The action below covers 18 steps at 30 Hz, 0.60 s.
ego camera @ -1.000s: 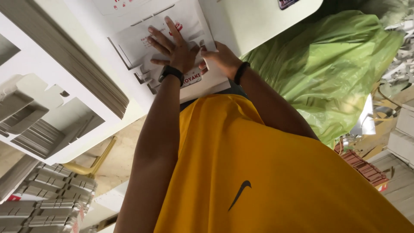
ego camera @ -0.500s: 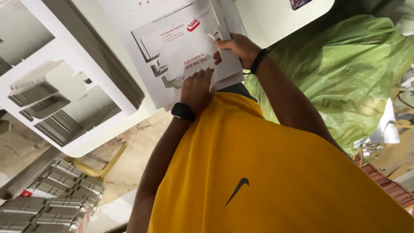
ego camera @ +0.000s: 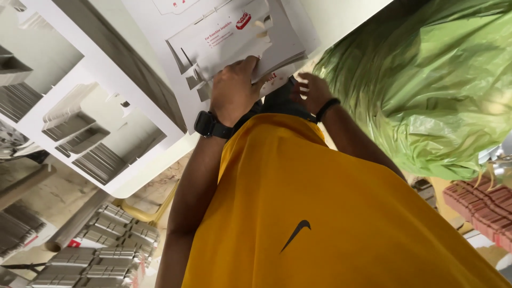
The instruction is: Folding and assembling cardboard boxes from flat sheets on a workbench.
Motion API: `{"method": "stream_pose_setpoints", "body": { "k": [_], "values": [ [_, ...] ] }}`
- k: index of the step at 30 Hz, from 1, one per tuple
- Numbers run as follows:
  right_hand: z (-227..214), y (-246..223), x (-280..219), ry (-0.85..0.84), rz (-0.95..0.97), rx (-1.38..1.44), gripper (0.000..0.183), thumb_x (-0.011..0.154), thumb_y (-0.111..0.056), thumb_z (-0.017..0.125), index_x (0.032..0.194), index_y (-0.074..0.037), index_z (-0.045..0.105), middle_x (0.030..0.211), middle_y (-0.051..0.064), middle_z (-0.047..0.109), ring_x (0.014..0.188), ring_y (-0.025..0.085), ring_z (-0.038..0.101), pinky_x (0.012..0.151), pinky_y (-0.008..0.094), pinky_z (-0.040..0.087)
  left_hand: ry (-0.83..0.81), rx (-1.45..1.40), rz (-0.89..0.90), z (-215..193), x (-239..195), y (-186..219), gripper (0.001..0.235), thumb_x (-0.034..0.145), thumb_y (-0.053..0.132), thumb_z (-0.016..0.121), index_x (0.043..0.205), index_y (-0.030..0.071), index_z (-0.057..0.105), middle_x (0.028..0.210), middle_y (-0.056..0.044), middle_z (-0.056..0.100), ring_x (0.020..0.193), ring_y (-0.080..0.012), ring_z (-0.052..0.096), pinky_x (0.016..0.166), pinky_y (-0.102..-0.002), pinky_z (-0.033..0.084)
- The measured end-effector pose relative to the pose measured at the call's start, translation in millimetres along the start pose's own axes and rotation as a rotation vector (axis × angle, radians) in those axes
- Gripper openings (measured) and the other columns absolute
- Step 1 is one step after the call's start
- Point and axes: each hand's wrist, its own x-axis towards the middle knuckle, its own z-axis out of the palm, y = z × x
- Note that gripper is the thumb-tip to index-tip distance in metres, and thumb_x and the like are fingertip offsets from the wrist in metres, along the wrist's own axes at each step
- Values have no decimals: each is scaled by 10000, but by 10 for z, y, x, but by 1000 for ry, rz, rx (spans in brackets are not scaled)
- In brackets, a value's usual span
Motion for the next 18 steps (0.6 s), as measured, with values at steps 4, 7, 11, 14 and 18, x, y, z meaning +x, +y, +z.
{"method": "stream_pose_setpoints", "body": {
  "k": [4,7,11,14,18],
  "values": [
    [269,224,-335,-124,27,111,331,819,-193,829,1015,-49,605,791,86,590,658,299,674,675,528,652,-91,-50,8,-127,3,70,346,904,393,793,1058,97,703,814,-95,740,755,-302,763,625,-414,619],
    [463,213,-429,-165,-5,155,376,815,-159,847,1033,-21,574,791,133,582,695,337,699,689,522,664,-100,-91,-4,-219,-7,107,382,923,368,793,1116,56,690,885,-140,750,819,-326,765,658,-433,622],
    [737,-45,-956,-291,-136,200,381,854,-162,820,1018,-100,482,862,147,596,762,359,710,763,602,670,-91,-147,-80,-307,30,111,443,941,353,797,1207,18,684,991,-202,754,917,-349,759,721,-471,627],
    [818,-174,-934,-377,-127,125,421,882,-149,748,1177,-126,448,901,136,650,755,349,773,722,535,696,-71,-87,-90,-366,95,52,375,932,352,799,1170,75,713,899,-166,768,831,-386,762,690,-532,619],
    [505,-399,-1140,-342,-183,94,493,846,-126,772,1244,-109,481,974,175,705,782,410,774,687,551,703,-54,-4,-113,-497,171,-30,349,922,424,787,1158,174,723,842,-110,770,796,-367,762,680,-526,617]
  ]
}}
